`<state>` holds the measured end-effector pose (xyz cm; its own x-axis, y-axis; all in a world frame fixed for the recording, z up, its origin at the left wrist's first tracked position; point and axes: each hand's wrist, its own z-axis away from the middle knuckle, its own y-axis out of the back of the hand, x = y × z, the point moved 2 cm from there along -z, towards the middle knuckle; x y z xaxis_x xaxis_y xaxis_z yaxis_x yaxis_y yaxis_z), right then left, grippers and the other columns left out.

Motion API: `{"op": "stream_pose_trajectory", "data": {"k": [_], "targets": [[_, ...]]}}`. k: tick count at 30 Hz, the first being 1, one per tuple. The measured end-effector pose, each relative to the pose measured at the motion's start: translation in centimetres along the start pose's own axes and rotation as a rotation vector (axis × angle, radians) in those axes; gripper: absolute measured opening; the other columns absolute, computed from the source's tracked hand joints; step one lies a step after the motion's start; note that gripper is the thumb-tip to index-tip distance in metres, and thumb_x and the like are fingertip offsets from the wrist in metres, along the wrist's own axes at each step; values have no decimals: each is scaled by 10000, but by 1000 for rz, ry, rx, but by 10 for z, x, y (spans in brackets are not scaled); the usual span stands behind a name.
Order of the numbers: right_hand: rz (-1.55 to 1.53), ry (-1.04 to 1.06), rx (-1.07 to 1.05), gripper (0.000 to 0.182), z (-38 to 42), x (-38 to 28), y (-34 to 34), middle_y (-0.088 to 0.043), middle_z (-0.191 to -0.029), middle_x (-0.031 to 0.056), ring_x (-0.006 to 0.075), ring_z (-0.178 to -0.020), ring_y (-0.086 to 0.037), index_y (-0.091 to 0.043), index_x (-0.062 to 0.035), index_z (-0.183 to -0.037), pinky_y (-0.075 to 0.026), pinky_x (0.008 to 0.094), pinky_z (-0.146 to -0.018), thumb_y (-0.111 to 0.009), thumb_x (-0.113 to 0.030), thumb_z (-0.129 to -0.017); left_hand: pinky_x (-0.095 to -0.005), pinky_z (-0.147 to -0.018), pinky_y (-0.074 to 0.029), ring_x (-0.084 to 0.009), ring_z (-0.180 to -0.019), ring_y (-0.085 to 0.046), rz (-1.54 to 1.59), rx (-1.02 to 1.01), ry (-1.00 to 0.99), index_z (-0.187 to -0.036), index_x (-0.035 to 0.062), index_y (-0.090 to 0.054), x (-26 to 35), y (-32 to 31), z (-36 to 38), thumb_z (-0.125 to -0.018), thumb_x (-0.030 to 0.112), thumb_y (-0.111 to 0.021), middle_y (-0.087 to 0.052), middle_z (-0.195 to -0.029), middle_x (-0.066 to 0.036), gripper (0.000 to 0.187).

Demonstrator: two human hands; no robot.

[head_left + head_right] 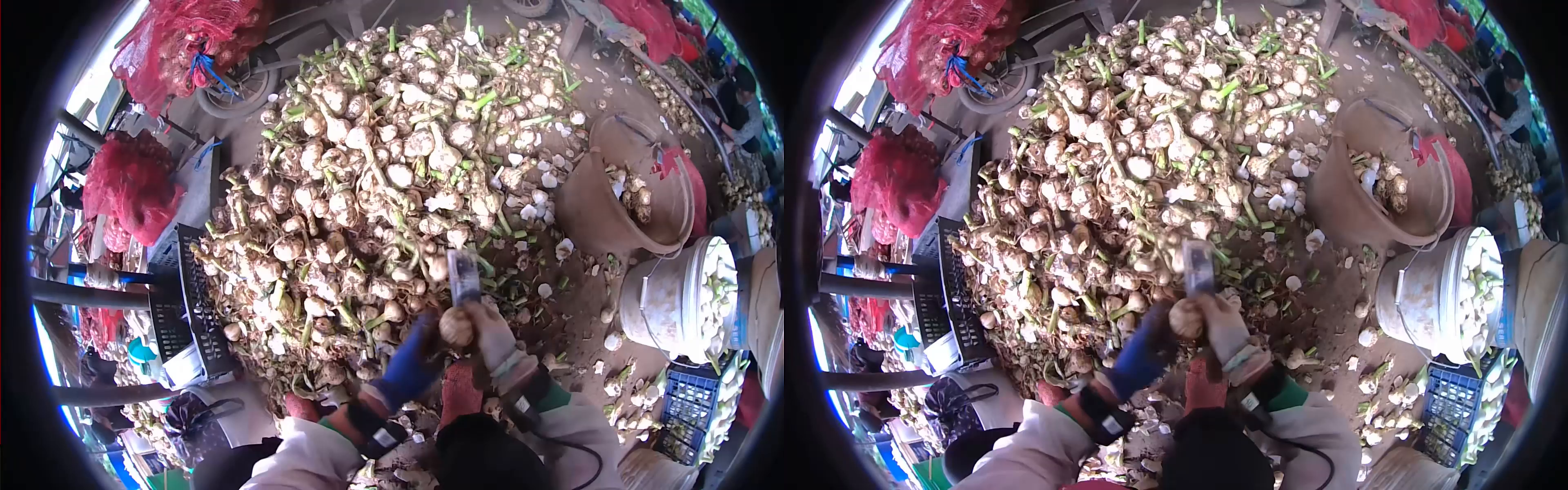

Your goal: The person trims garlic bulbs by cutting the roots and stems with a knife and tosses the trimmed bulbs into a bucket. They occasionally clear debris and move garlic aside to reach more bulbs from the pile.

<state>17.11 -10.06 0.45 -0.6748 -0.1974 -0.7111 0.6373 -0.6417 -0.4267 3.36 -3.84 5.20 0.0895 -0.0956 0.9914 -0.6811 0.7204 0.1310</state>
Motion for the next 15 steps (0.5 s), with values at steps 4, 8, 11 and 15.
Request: {"op": "stream_pose_trajectory", "data": {"k": [4,8,11,15], "targets": [[1171,765,77,176,27,-69,-24,-645,-846,157,337,-740,-639,-614,-66,-996,-507,418,-649,-606,-205,-889,-335,-914,-488,-183,-1033,-614,-602,-181,-253,-1221,35,-473,-33,10,-28,-793,83,-770,-636,-1114,-89,523],[1485,840,226,173,26,-78,-17,-588,-768,119,329,-676,-611,-570,-87,-915,-491,457,-586,-646,-215,-826,-322,-836,-516,-155,-957,-628,30,180,161,-1074,42,-620,-24,21,-32,-879,178,-667,-673,-1003,-58,242],[1753,1098,-54,160,64,-80,-65,-563,-764,69,237,-635,-597,-569,-100,-901,-484,402,-525,-610,-230,-818,-340,-855,-499,-150,-923,-596,-262,-163,68,-1011,52,-613,-119,38,-20,-920,140,-587,-631,-982,-44,129],[1814,1272,-145,150,51,-70,-67,-559,-756,55,215,-620,-597,-578,-100,-951,-485,383,-502,-571,-194,-836,-298,-791,-533,-152,-833,-613,99,-133,33,-1114,71,-548,-77,31,-38,-901,71,-545,-624,-951,-53,212]]}}
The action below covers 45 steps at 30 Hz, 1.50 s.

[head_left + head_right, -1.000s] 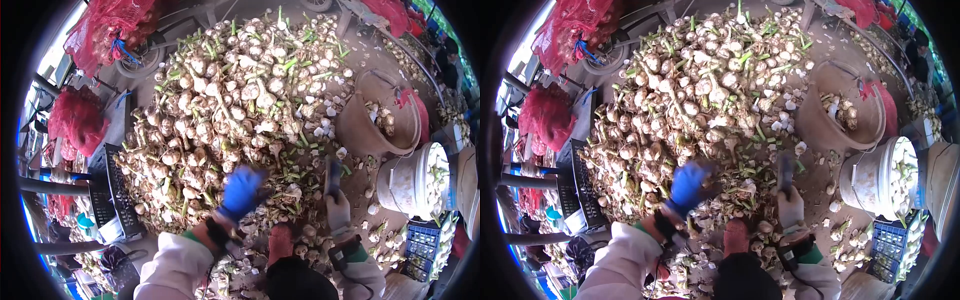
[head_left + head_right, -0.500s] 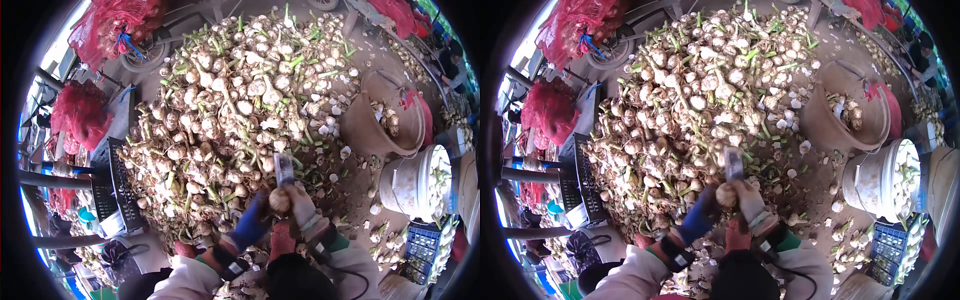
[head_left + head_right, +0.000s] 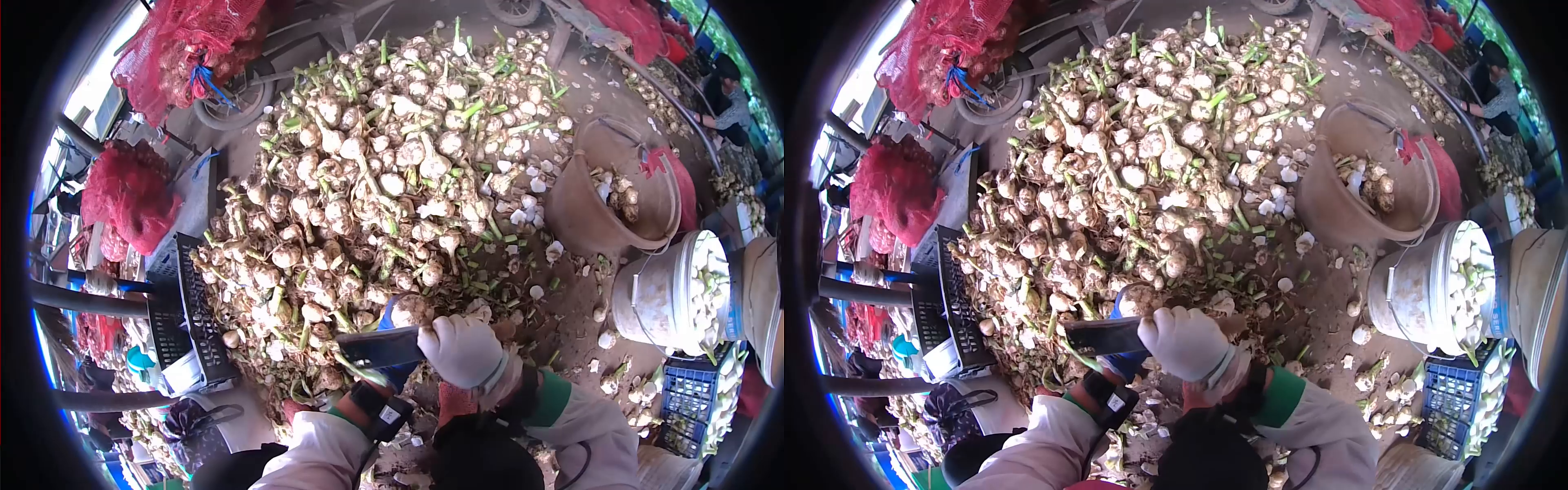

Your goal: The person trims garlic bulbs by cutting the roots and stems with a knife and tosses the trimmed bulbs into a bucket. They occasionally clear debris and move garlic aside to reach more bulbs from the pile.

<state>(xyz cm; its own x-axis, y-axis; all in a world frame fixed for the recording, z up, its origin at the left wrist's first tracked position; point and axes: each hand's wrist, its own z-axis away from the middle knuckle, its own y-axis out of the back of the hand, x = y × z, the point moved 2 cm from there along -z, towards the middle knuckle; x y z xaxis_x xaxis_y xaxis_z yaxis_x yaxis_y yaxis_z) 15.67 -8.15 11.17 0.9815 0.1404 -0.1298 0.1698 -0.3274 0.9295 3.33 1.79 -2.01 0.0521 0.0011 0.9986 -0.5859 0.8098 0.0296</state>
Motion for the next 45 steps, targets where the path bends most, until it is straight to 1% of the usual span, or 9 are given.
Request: {"op": "stream_pose_trajectory", "data": {"k": [2,8,10,19,22,26,32,43,45], "targets": [[-73,-166,-115,126,9,30,-23,-608,-813,86,255,-624,-613,-589,-96,-964,-498,385,-509,-561,-154,-856,-312,-820,-489,-163,-935,-566,-786,210,-200,-1059,80,-527,-33,-4,8,-928,179,-550,-577,-937,-29,165],[-434,-946,-174,156,62,36,-70,-653,-907,104,315,-718,-649,-584,-40,-946,-522,409,-627,-553,-192,-927,-283,-836,-520,-140,-961,-613,68,335,-4,-1343,59,-368,27,-30,6,-788,62,-773,-606,-1096,-61,687],[-1477,-862,-50,153,92,10,-130,-643,-815,122,311,-747,-658,-602,-39,-1006,-541,366,-725,-557,-143,-903,-281,-822,-522,-141,-964,-616,84,334,-108,-1364,60,-328,39,-39,14,-826,57,-736,-606,-1107,-55,675],[-699,-585,402,113,28,27,34,-611,-777,190,332,-694,-627,-584,-16,-964,-486,384,-620,-605,-110,-904,-279,-721,-518,-145,-914,-580,511,282,101,-1264,59,-435,108,-23,19,-856,87,-687,-577,-1093,-83,480],[-537,-788,-172,212,88,43,-31,-637,-773,203,335,-685,-649,-605,-32,-1086,-498,384,-638,-587,-149,-910,-332,-829,-521,-203,-1002,-566,500,161,28,-1254,67,-440,86,-34,10,-860,114,-701,-547,-1158,-126,475],[-904,-1204,257,254,164,87,-48,-677,-848,190,254,-779,-679,-615,-12,-1113,-503,353,-688,-564,-157,-911,-395,-964,-461,-228,-1101,-557,-43,-619,108,-1207,58,-503,73,-88,25,-800,145,-756,-577,-1118,-163,487],[-723,-1285,338,245,184,107,-44,-687,-895,180,248,-803,-666,-623,-1,-1091,-503,350,-720,-560,-155,-912,-549,-1166,-172,-409,-1421,-236,-1761,-98,-416,-1372,181,-484,-9,-20,-93,-762,446,-687,-274,-1522,-225,695],[-1363,-1063,229,267,76,59,-71,-685,-867,56,210,-759,-658,-615,-23,-1116,-520,336,-699,-631,-176,-898,-395,-974,-469,-266,-1208,-522,-50,-70,36,-1333,97,-444,19,-67,3,-756,48,-781,-528,-1265,-139,670],[-704,-688,143,277,47,56,-26,-689,-899,131,295,-799,-684,-616,-46,-1104,-528,371,-691,-658,-166,-859,-347,-872,-514,-208,-1078,-584,91,150,152,-1253,74,-511,29,-67,9,-801,31,-737,-586,-1158,-99,507]]}}
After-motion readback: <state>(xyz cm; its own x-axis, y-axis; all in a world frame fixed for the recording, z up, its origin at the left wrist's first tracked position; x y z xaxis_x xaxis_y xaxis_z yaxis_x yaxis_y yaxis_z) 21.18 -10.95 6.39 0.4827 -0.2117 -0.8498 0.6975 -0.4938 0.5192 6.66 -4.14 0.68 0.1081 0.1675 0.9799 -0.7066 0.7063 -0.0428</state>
